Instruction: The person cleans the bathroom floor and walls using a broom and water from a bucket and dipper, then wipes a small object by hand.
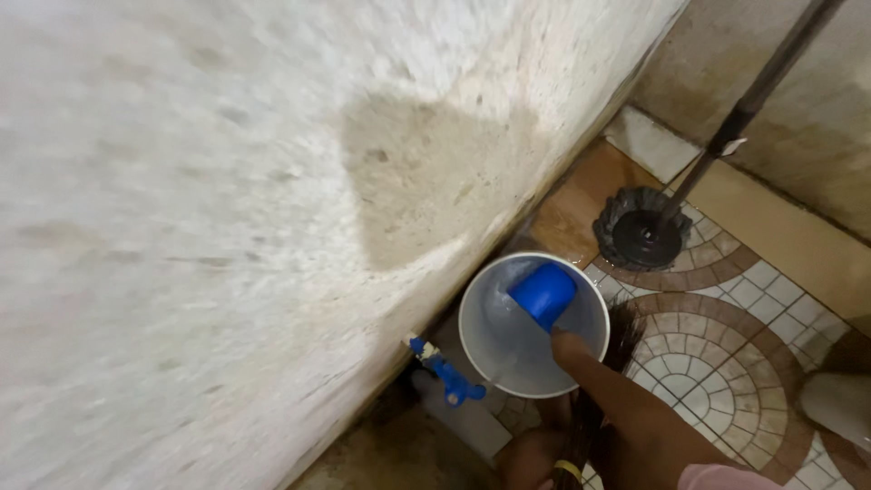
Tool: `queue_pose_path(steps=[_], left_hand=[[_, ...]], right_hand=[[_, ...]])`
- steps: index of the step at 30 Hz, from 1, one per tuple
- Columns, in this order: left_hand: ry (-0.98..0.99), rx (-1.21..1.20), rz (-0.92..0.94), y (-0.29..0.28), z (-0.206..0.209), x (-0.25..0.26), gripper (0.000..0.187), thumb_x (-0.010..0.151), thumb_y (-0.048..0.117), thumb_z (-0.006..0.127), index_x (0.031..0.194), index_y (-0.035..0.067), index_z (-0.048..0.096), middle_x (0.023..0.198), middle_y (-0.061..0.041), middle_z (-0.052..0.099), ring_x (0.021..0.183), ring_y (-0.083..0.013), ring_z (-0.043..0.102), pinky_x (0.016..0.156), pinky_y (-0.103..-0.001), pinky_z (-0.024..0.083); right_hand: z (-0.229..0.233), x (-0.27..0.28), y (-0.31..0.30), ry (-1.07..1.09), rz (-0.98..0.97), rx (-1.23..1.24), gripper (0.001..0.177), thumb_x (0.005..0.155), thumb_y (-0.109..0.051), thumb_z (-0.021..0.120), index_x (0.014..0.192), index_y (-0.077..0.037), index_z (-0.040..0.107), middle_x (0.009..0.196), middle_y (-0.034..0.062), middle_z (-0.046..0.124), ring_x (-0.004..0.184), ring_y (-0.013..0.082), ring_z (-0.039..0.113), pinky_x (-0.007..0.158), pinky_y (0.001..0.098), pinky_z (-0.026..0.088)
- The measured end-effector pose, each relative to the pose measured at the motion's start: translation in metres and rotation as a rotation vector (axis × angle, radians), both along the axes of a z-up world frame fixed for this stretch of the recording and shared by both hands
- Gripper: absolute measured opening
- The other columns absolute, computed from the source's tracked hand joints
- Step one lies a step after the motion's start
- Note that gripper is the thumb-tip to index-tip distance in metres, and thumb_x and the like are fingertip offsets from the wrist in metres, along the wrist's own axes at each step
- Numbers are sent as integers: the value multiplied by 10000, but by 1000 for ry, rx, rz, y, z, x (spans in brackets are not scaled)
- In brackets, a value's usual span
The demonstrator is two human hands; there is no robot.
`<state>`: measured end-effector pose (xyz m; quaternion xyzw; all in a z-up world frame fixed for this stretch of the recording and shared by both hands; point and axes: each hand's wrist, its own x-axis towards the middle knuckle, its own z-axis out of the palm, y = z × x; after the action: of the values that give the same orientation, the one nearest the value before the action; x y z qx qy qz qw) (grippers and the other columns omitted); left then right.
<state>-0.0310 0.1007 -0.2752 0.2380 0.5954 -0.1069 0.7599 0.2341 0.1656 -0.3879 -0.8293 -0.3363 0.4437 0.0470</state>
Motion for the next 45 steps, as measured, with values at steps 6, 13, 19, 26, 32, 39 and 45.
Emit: queue_pose_path(steps=[6,13,19,26,32,39,45], left_hand=[[10,2,28,-6,-27,-3,570,839,67,712,1403,83,631,1301,-112,675,1166,-266,626,1039,-352,472],[23,0,39,-9,-12,2,564,845,83,720,1401,83,622,1293,-132,668,1159,-288,625,1044,-381,476],[5,22,6,5,35,24,559,851,96,726,1399,83,615,1287,-150,662,1152,-308,625,1049,-405,479],[-6,23,-44,10,119,48,555,857,113,733,1397,83,607,1279,-170,654,1145,-331,625,1054,-434,482],[-44,21,-59,23,192,75,552,863,126,739,1395,82,600,1273,-187,648,1138,-350,624,1059,-459,485],[-67,17,-66,50,264,93,550,870,142,746,1394,82,591,1265,-207,641,1131,-373,624,1064,-488,489],[-43,-39,-70,60,292,83,548,875,156,752,1392,82,584,1259,-224,635,1124,-392,624,1069,-513,492]], right_hand=[[-61,-10,-2,86,30,-89,370,952,-129,499,1311,-109,583,1183,216,688,1080,402,683,936,493,550],[-78,-1,4,256,-17,115,450,898,-255,669,1331,-141,625,1073,171,731,970,344,698,860,441,563],[41,16,-6,865,-790,117,461,937,-259,673,1353,-60,651,1009,86,726,817,205,667,698,367,519],[159,9,-43,1082,-987,368,407,926,-179,615,1311,-47,622,1140,107,758,918,211,708,828,349,590],[269,21,-114,1321,-928,334,468,863,-98,673,1312,-37,560,1084,122,701,959,241,677,888,422,581],[375,21,-190,1577,-984,332,624,752,75,694,1294,-169,504,912,102,623,848,236,673,754,430,603],[426,27,-237,1277,-1065,470,262,698,73,573,942,6,503,676,116,549,510,227,536,456,363,440]])
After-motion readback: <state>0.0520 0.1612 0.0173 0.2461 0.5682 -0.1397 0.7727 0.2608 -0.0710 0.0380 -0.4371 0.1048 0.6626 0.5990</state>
